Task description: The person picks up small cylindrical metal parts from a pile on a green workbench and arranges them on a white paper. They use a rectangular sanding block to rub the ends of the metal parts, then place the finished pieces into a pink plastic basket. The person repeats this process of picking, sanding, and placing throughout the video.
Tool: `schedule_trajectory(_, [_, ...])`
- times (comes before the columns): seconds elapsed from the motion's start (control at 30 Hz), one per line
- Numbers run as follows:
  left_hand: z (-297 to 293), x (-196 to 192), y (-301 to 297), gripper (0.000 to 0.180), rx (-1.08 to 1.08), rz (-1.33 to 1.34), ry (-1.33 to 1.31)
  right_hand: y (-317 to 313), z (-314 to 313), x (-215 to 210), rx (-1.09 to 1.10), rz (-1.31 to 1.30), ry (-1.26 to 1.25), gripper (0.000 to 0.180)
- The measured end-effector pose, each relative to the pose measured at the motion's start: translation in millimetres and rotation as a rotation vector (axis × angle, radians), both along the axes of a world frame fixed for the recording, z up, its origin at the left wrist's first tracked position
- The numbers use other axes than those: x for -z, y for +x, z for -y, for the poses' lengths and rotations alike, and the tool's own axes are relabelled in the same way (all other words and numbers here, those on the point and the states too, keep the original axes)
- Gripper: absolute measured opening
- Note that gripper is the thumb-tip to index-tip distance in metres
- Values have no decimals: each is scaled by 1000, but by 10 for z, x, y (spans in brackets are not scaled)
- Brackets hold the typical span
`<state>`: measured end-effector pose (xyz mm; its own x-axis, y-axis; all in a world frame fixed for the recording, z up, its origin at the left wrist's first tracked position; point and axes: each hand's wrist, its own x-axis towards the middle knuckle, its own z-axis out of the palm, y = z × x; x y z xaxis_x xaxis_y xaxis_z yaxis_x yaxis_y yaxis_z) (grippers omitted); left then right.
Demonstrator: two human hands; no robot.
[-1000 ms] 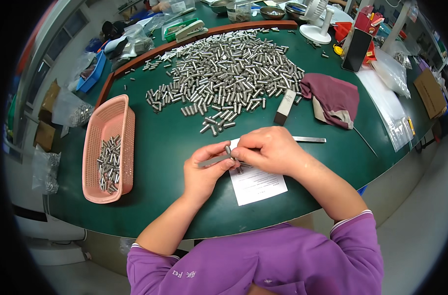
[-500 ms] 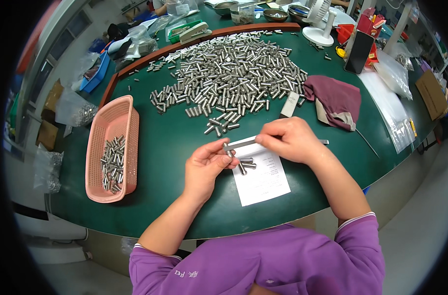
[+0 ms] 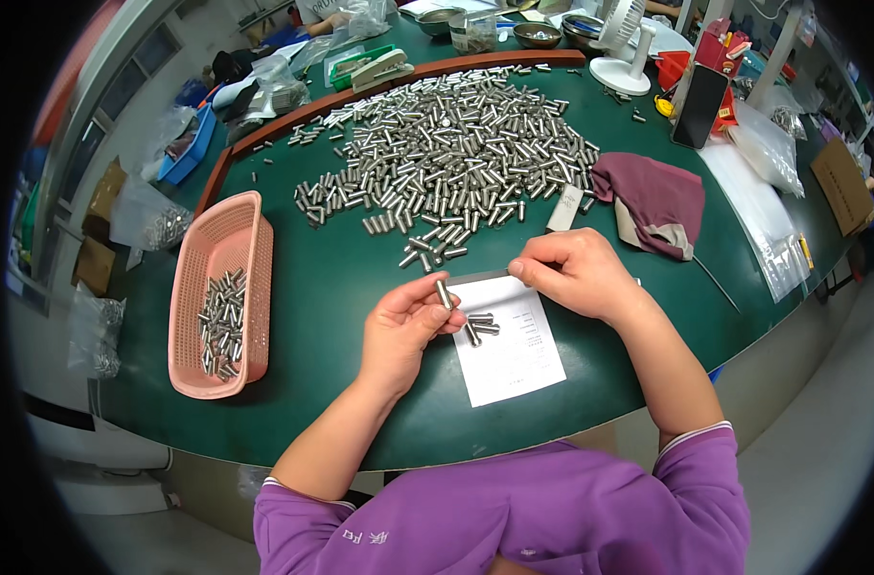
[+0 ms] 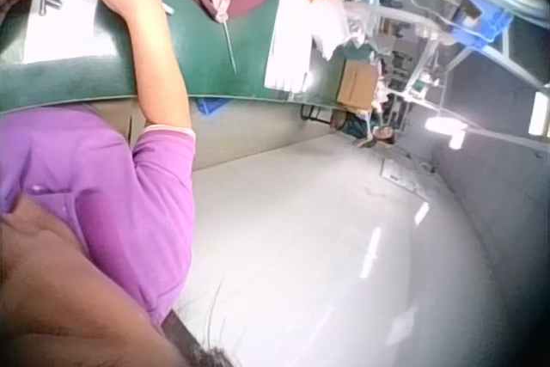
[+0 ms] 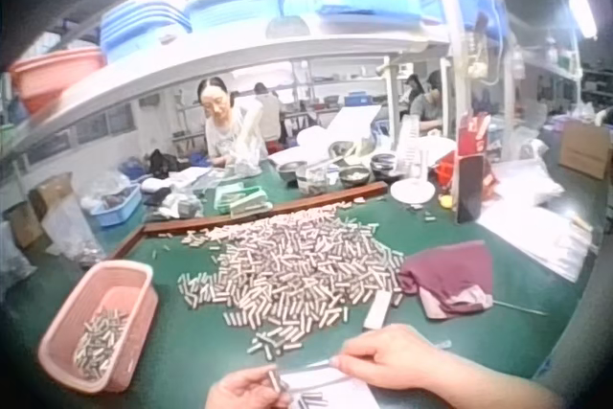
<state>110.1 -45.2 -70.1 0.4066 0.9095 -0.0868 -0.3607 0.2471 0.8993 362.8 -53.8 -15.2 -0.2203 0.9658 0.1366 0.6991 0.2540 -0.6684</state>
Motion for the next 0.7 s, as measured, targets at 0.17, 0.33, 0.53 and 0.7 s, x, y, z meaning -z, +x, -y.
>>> schedule_trajectory(0.17, [69, -108, 111, 37, 54, -110, -6, -348, 53, 132, -131, -114, 170, 23])
schedule_trajectory(0.33, [5, -55, -36, 38, 57, 73, 78, 111, -31, 16, 38, -38, 190, 22])
schedule_trajectory(0.53, [-10, -184, -31, 35, -60, -423, 253, 735, -84, -8, 642, 253, 356, 22])
schedule_trajectory(0.7, [227, -354, 40, 28, -65, -1015, 625, 882, -92, 195, 615, 473, 263, 19])
